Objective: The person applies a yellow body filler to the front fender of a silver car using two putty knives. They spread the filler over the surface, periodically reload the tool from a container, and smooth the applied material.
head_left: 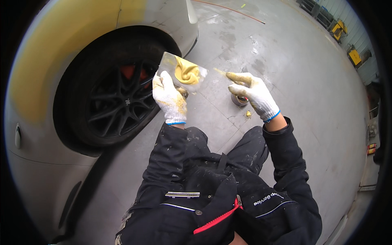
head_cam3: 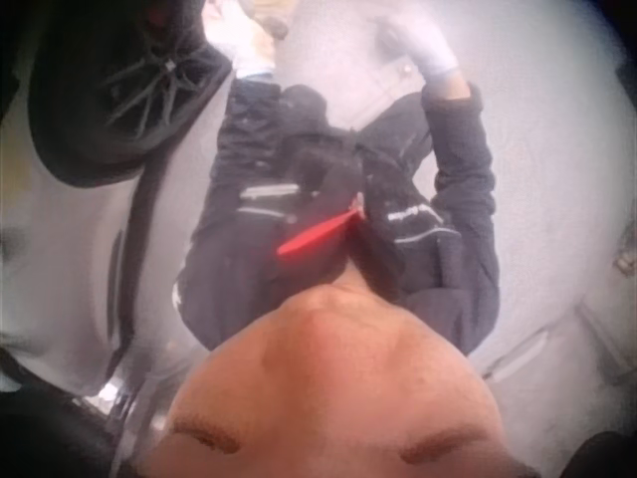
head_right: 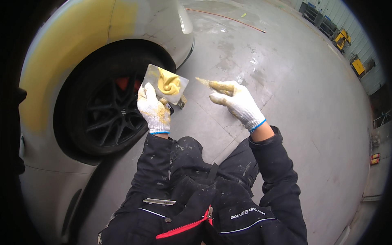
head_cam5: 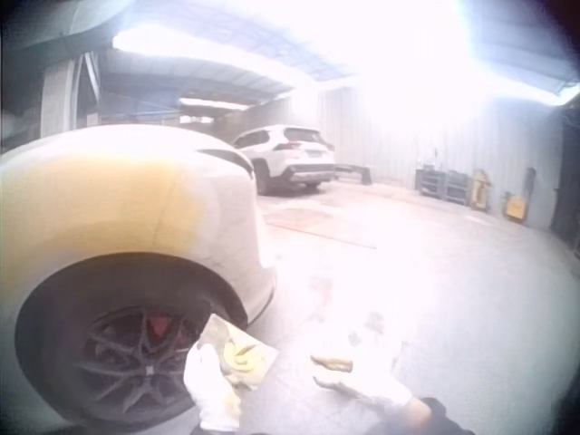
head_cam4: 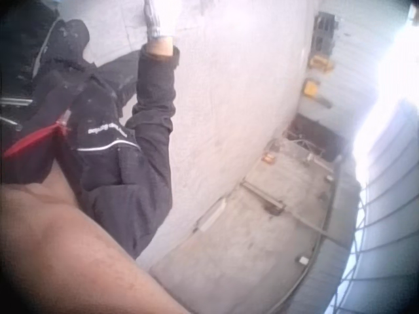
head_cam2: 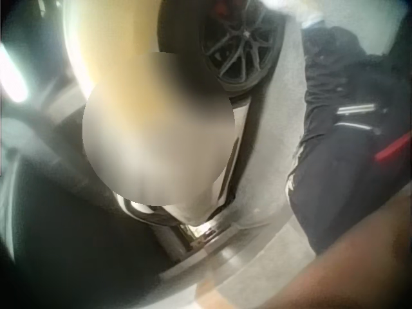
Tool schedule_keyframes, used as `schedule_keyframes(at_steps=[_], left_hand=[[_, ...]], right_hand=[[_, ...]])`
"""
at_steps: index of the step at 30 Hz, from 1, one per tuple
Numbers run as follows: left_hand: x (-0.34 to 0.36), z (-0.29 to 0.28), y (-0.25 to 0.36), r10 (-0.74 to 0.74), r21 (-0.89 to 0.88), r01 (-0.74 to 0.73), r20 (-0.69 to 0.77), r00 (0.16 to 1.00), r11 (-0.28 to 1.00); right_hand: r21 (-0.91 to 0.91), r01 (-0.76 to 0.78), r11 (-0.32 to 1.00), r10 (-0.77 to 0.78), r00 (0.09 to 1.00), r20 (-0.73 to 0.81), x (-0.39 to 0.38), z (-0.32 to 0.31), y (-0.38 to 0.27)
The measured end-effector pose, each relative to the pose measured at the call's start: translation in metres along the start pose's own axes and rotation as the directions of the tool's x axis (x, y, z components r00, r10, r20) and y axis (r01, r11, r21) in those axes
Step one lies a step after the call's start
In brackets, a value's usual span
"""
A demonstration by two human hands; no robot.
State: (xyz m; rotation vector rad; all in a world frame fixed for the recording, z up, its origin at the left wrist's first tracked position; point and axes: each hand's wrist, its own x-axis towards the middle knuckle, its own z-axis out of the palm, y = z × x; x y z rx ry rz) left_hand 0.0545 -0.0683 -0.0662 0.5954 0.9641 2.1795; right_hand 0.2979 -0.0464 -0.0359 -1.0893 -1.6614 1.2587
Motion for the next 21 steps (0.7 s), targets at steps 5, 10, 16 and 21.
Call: schedule_keyframes(at_steps=[5, 10, 16, 21], left_hand=[[-0.005, 0.025, 0.010, 0.195, 0.081, -0.195, 0.002, 0.981, 0.978], [-0.035, 0.008, 0.009, 0.237, 0.300, -0.382, 0.423, 0.874, 0.874], [-0.022, -0.015, -0.006, -0.022, 0.106, -0.011, 0.310, 0.951, 0.994], [-0.015, -0.019, -0.013, -0.010, 0.089, -0.006, 0.186, 0.982, 0.996]], right_hand=[[0.891, -0.453, 0.012, 0.039, 0.891, 0.452, -0.005, 0.036, 0.014], [0.893, -0.421, 0.160, -0.091, 0.894, 0.438, 0.003, 0.034, 0.002], [-0.076, 0.408, 0.910, -0.398, 0.910, 0.114, -0.001, 0.013, -0.023], [-0.633, 0.292, 0.717, -0.265, 0.954, 0.140, -0.003, 0.018, -0.022]])
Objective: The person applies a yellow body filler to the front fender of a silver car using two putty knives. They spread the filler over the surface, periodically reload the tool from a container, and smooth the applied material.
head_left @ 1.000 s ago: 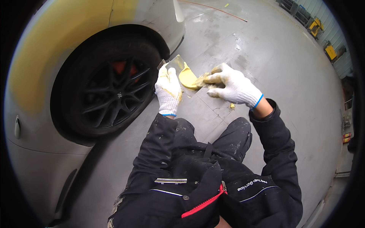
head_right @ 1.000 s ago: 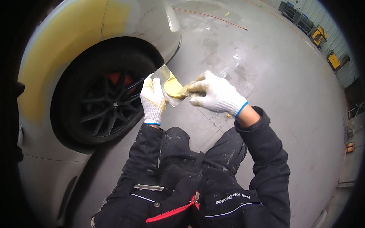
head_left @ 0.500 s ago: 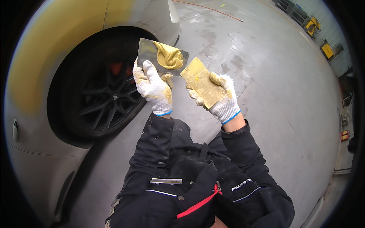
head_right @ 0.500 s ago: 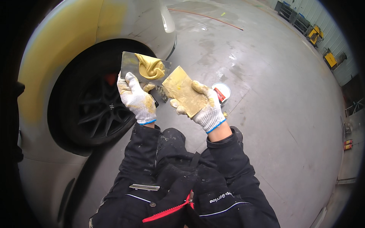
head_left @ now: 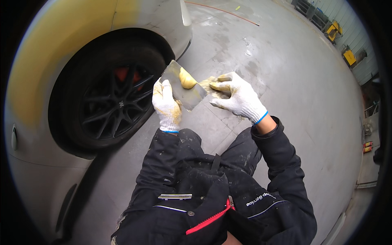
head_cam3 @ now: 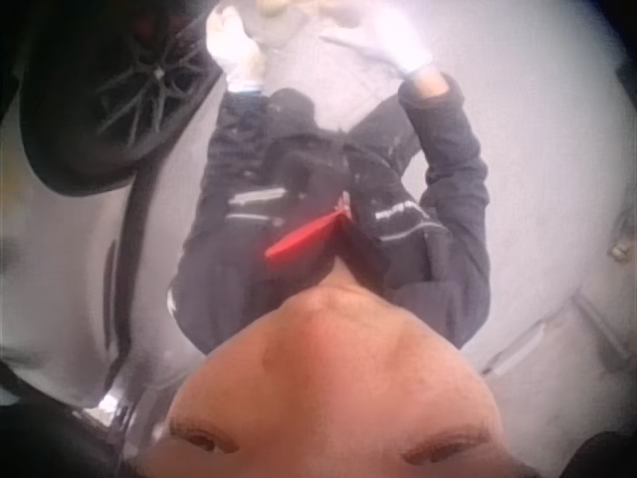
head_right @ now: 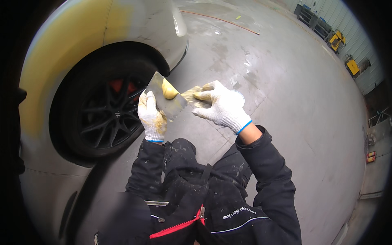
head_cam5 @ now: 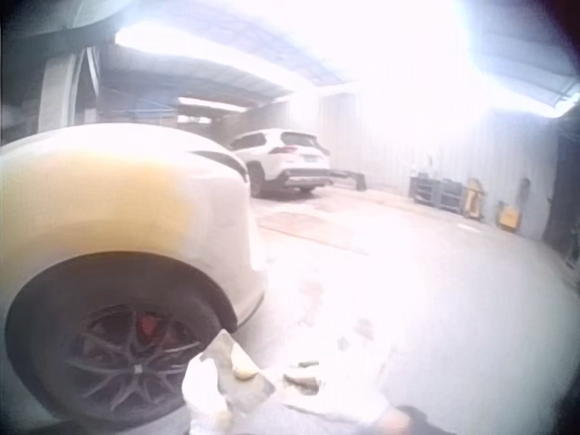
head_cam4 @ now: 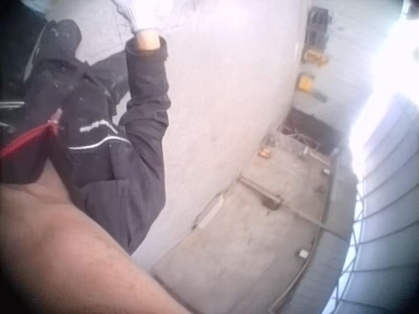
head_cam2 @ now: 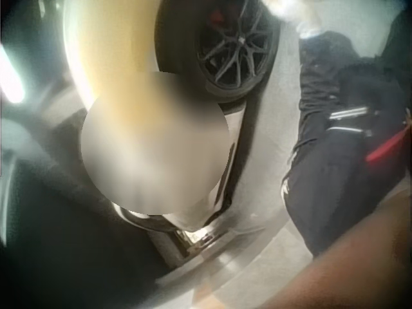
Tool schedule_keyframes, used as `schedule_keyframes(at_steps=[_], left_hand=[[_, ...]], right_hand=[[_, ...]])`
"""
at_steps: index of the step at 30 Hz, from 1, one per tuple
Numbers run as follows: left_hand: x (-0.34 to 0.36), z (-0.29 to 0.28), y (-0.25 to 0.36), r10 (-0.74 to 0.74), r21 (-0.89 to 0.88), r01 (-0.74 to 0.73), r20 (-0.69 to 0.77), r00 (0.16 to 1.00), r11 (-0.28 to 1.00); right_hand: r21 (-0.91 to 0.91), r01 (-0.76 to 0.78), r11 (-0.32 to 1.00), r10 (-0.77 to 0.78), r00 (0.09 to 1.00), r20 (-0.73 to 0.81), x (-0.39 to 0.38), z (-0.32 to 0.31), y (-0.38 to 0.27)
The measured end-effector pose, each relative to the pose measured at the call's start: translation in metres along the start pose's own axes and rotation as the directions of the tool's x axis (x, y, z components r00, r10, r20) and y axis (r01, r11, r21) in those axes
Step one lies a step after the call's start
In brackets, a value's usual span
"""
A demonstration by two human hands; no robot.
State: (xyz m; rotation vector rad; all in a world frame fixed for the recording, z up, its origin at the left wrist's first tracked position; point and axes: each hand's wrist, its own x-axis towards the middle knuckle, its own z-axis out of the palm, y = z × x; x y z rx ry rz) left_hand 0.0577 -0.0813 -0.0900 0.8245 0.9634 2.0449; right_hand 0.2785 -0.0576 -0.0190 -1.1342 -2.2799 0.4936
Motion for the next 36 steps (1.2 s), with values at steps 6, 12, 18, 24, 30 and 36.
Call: schedule_keyframes(at_steps=[6, 12, 18, 24, 30, 36], left_hand=[[0.006, 0.005, -0.005, 0.340, 0.562, -0.358, 0.143, 0.930, 0.745], [0.007, 0.005, -0.008, 0.252, 0.623, -0.306, 0.177, 0.951, 0.720], [0.012, -0.001, -0.018, 0.113, 0.554, -0.153, 0.105, 0.988, 0.818], [0.012, 0.003, -0.005, -0.098, -0.156, 0.092, -0.031, 0.995, 0.984], [0.020, 0.035, 0.024, 0.047, -0.065, -0.064, -0.231, 0.972, 0.996], [-0.012, 0.033, 0.014, 0.338, 0.238, -0.374, 0.179, 0.924, 0.896]], right_hand=[[-0.064, 0.152, 0.986, -0.147, 0.986, 0.081, 0.006, -0.003, -0.009], [-0.128, -0.046, 0.991, 0.050, 0.998, 0.025, 0.010, -0.013, -0.031], [0.130, -0.119, 0.984, 0.110, 0.991, 0.077, 0.013, -0.013, -0.011], [0.434, -0.317, 0.843, 0.251, 0.946, 0.204, 0.001, 0.001, 0.026], [0.829, -0.310, -0.465, -0.042, 0.943, 0.330, -0.009, 0.032, 0.031], [0.703, -0.381, -0.601, -0.259, 0.925, 0.280, 0.006, 0.024, 0.013]])
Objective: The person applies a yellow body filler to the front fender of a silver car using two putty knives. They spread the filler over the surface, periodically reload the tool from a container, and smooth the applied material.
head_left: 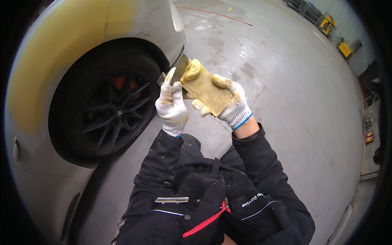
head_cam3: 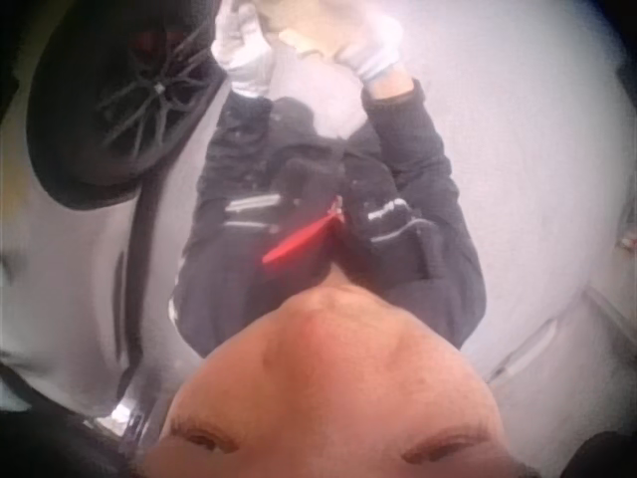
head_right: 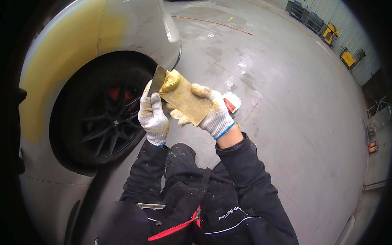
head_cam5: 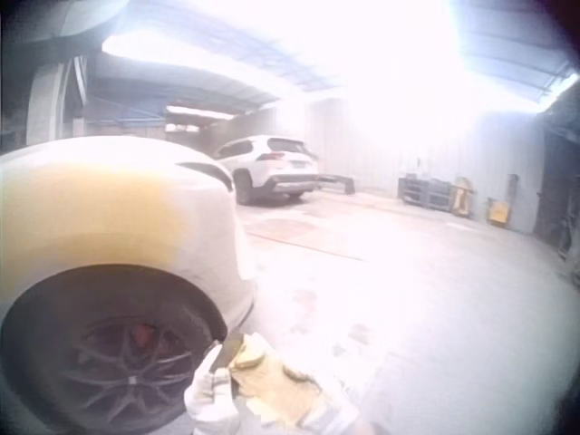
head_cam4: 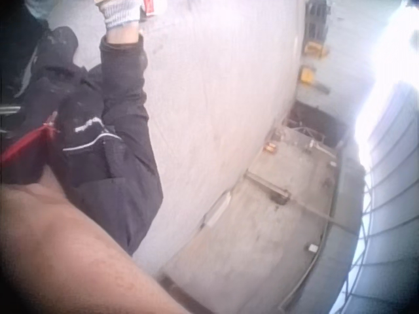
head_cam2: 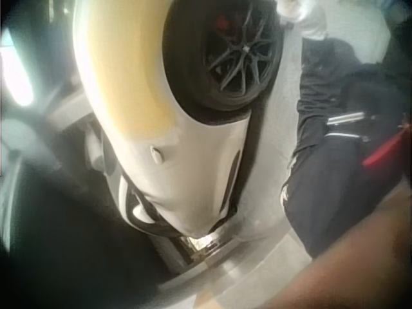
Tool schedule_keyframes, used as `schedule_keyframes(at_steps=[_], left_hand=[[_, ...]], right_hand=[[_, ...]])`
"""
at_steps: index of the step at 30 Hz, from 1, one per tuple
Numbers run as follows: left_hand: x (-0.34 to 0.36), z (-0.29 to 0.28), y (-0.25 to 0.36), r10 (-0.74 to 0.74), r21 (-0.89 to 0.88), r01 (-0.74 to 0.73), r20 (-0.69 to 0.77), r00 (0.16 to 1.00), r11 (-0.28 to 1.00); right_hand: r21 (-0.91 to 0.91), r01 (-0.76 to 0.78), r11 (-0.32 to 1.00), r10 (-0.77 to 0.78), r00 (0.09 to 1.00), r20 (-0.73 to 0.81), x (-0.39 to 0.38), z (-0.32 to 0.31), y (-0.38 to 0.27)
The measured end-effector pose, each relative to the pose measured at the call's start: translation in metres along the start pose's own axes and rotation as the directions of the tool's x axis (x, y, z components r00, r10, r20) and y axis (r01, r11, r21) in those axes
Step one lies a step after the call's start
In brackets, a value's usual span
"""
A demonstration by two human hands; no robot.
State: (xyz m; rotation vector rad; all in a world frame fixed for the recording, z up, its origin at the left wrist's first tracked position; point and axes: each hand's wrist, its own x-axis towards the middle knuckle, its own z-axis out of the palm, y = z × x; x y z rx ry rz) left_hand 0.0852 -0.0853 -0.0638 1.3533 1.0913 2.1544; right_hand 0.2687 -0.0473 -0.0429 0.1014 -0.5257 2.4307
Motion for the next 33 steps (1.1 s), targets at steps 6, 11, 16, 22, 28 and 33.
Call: schedule_keyframes(at_steps=[6, 11, 16, 22, 28, 33], left_hand=[[-0.005, -0.014, -0.017, -0.319, -0.314, 0.300, -0.010, 0.948, 0.901], [0.010, -0.019, -0.016, -0.396, -0.409, 0.327, -0.097, 0.913, 0.852], [0.014, -0.014, -0.012, -0.178, 0.111, 0.187, -0.086, 0.980, 0.976], [0.017, -0.011, -0.030, -0.135, 0.352, 0.140, -0.039, 0.990, 0.926], [0.012, -0.011, -0.047, -0.164, 0.323, 0.182, -0.081, 0.983, 0.929], [0.011, -0.010, -0.041, -0.355, -0.157, 0.342, -0.067, 0.932, 0.927]], right_hand=[[-0.992, 0.099, -0.078, -0.409, 0.904, 0.122, -0.004, 0.023, -0.019], [-0.852, -0.274, -0.446, -0.318, 0.938, -0.135, -0.004, 0.024, -0.014], [-0.724, -0.119, -0.679, -0.394, 0.891, 0.223, -0.002, 0.033, -0.020], [-0.598, -0.332, -0.730, -0.458, 0.886, 0.068, 0.007, 0.054, -0.014], [-0.670, -0.245, -0.700, -0.197, 0.969, -0.149, 0.006, 0.061, -0.016], [-0.958, -0.180, 0.221, -0.214, 0.950, -0.228, -0.001, 0.022, -0.028]])
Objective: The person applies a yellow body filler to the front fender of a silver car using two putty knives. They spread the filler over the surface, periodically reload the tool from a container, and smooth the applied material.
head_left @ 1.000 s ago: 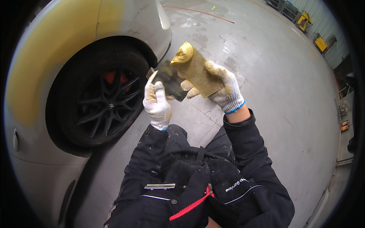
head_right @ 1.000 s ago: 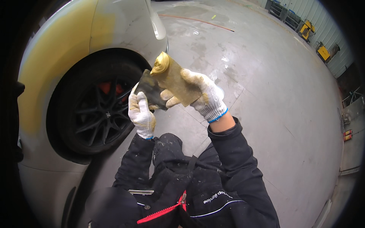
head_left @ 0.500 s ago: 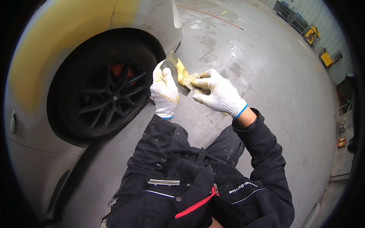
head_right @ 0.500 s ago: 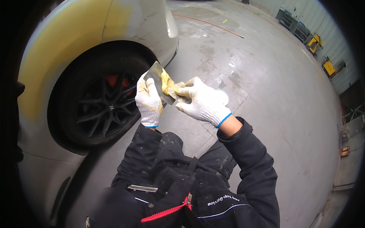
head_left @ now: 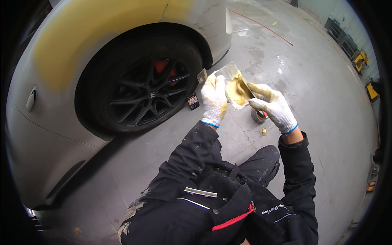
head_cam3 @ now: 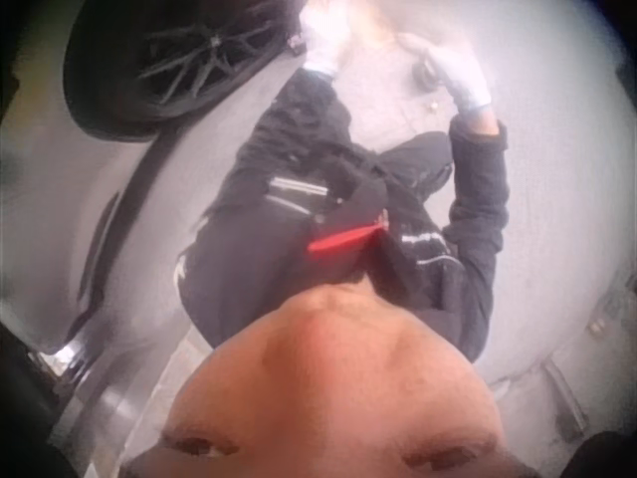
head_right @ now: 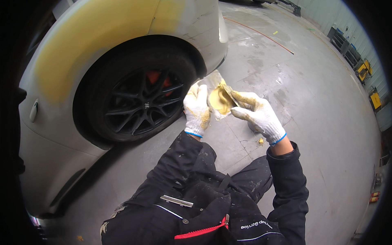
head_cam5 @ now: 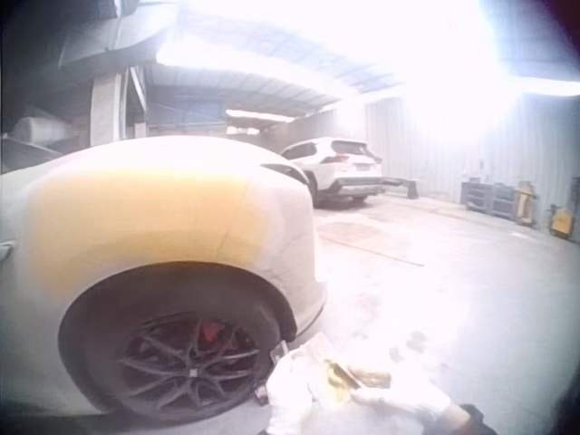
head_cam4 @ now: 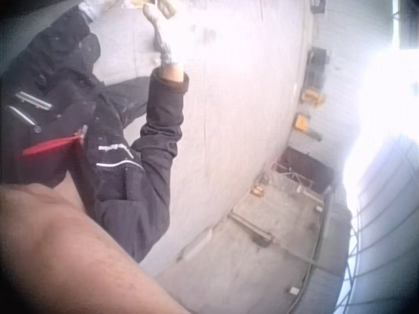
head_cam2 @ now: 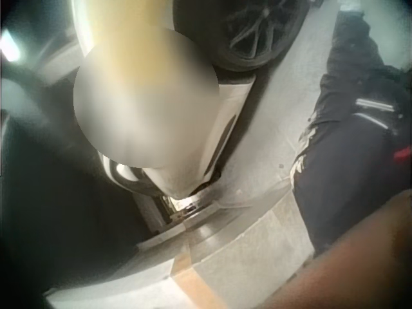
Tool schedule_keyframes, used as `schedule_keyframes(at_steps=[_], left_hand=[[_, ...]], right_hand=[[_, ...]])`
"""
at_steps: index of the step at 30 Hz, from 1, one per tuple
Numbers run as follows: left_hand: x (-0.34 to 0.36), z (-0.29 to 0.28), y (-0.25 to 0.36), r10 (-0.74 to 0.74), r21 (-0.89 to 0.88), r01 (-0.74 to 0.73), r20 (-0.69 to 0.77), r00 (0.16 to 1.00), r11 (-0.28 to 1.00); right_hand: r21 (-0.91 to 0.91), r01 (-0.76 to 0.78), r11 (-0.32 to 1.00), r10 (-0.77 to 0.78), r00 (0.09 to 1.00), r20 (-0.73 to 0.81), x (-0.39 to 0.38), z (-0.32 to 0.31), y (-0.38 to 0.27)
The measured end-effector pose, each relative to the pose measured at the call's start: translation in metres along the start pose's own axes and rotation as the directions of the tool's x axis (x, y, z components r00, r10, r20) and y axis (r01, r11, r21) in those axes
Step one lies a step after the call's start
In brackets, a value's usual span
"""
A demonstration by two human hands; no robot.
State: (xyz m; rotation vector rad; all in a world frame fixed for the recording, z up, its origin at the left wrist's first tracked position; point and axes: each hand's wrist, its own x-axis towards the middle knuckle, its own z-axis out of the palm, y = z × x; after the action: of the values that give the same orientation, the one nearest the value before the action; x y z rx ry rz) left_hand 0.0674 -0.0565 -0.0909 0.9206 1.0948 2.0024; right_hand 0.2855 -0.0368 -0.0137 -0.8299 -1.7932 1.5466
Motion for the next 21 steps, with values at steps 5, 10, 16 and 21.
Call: schedule_keyframes(at_steps=[5, 10, 16, 21], left_hand=[[0.008, 0.000, 0.032, 0.033, -0.218, -0.080, -0.212, 0.977, 0.973], [-0.009, 0.016, 0.058, 0.336, -0.149, -0.361, -0.170, 0.926, 0.921], [-0.086, -0.017, 0.065, 0.323, 0.259, -0.350, 0.141, 0.936, 0.900], [-0.093, -0.022, 0.068, 0.168, -0.053, -0.180, -0.173, 0.970, 0.982]], right_hand=[[0.314, -0.027, 0.949, 0.057, 0.995, -0.087, -0.011, -0.012, 0.037], [0.976, -0.216, 0.040, -0.045, 0.975, 0.217, -0.007, 0.039, 0.037], [0.900, -0.188, 0.394, -0.243, 0.923, 0.299, -0.006, 0.035, -0.004], [0.175, 0.350, 0.920, -0.381, 0.905, 0.190, -0.016, 0.026, -0.024]])
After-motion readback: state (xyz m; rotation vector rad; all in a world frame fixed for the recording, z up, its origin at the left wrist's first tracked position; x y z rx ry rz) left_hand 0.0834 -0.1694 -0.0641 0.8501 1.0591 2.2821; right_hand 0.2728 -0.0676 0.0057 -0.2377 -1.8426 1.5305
